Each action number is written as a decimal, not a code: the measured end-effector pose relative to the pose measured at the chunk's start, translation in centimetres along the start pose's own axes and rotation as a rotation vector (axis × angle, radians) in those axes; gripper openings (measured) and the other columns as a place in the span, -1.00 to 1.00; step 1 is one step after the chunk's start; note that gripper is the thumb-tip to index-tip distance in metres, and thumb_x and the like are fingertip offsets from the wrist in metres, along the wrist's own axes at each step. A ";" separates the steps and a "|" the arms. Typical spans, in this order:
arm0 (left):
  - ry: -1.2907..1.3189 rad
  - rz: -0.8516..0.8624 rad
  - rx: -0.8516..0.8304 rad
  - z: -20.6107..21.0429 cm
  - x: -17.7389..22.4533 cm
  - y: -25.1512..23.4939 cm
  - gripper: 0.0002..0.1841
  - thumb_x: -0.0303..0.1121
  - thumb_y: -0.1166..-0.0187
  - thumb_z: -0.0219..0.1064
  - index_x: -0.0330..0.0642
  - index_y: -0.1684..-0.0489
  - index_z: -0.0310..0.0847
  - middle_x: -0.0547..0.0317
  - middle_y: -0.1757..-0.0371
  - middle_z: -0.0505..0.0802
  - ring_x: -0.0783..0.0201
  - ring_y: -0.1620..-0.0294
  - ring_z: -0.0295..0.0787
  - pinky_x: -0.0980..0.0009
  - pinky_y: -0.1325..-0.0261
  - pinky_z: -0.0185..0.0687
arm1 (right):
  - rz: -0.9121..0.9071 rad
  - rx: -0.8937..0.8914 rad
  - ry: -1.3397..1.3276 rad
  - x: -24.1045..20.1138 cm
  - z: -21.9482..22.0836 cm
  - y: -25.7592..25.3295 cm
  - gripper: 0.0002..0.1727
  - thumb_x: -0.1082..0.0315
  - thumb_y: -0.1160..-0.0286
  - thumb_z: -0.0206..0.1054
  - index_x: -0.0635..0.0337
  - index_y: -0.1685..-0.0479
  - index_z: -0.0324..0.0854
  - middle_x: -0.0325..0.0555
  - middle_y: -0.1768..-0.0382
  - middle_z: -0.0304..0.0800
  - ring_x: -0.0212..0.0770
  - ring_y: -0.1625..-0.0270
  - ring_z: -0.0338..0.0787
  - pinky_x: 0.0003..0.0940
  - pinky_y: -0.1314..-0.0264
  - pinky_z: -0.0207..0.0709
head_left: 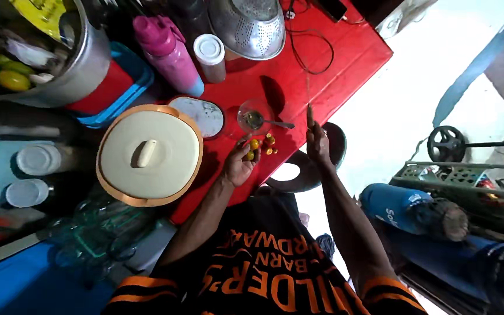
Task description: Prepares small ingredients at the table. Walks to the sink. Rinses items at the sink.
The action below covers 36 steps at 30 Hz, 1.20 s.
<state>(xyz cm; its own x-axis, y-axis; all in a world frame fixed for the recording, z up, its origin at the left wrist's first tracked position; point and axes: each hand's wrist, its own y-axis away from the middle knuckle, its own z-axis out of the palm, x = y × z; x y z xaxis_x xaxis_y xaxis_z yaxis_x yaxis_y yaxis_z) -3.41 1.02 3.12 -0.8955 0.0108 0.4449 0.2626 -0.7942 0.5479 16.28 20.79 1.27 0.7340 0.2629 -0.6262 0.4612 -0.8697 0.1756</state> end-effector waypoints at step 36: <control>-0.453 0.152 0.081 -0.2 -3.0 0.4 -0.55 -0.69 -0.55 0.30 0.00 -0.33 0.50 0.27 -0.03 0.80 0.34 0.04 0.83 0.37 -0.10 0.81 | -0.156 -0.038 -0.210 0.9 3.5 22.5 -0.40 0.08 -0.62 0.23 0.41 -0.43 0.59 0.16 0.03 0.90 -0.03 0.13 0.91 -0.02 0.02 0.78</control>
<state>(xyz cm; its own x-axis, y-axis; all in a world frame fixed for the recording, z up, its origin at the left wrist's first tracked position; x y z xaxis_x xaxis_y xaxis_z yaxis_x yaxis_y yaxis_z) -0.65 0.57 1.85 -0.6030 0.1759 0.7781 0.4218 -0.7576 0.4982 25.58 0.04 1.96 0.5347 0.2971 -0.7911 0.5821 -0.8081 0.0899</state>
